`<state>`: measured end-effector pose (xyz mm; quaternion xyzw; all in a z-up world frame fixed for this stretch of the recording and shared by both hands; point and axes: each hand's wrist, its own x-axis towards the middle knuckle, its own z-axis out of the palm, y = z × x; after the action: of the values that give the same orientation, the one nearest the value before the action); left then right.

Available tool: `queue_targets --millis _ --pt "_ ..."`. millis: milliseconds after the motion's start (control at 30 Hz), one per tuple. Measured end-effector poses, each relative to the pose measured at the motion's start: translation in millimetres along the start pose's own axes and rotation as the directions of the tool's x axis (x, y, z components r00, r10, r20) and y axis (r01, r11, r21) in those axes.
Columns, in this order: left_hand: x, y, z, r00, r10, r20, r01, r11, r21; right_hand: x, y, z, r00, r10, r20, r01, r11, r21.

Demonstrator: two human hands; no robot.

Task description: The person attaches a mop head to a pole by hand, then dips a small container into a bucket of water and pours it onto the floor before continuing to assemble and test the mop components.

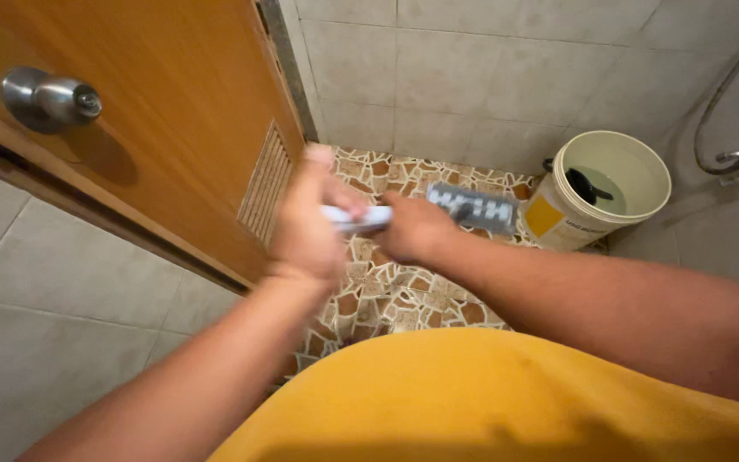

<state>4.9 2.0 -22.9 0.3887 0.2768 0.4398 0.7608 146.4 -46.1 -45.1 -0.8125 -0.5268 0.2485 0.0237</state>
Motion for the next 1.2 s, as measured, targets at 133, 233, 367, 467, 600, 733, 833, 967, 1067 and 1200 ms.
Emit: queue_targets --millis 133,233,367,467,600,733,833,967,1067,1200 --pt "3 78 -43 0.985 -0.025 0.172 0.044 0.993 -0.110 -12 -41 -18 0.981 -0.165 0.103 0.164 0.986 0.012" --pt "9 105 -46 0.959 -0.097 0.267 0.122 0.989 -0.079 -14 -47 -15 0.979 -0.130 0.160 0.135 0.991 -0.021" --pt "23 103 -27 0.900 -0.200 0.387 0.201 0.979 0.039 -17 -11 2 0.995 -0.022 0.095 0.016 0.998 0.066" --pt "33 74 -1 0.827 -0.252 0.503 0.239 0.967 0.091 -22 29 11 0.994 0.107 0.028 -0.109 0.990 0.090" --pt "47 24 42 0.700 -0.306 0.645 0.307 0.945 0.116 -34 88 14 0.973 0.222 -0.060 -0.212 0.967 0.139" --pt "49 -14 80 0.635 -0.318 0.704 0.329 0.936 0.125 -47 132 11 0.969 0.231 -0.089 -0.209 0.956 0.206" --pt "44 -35 90 0.641 -0.336 0.690 0.363 0.925 0.113 -50 152 17 0.927 0.374 -0.018 -0.366 0.915 0.169" --pt "36 -58 97 0.600 -0.351 0.719 0.215 0.936 0.277 -51 191 47 0.932 0.363 -0.016 -0.353 0.914 0.199" --pt "24 -69 91 0.569 -0.396 0.720 0.111 0.905 0.410 -43 212 69 0.954 0.297 0.041 -0.297 0.916 0.268" --pt "5 -63 62 0.613 -0.417 0.671 0.292 0.909 0.297 -39 202 99 0.952 0.305 -0.001 -0.289 0.901 0.323"
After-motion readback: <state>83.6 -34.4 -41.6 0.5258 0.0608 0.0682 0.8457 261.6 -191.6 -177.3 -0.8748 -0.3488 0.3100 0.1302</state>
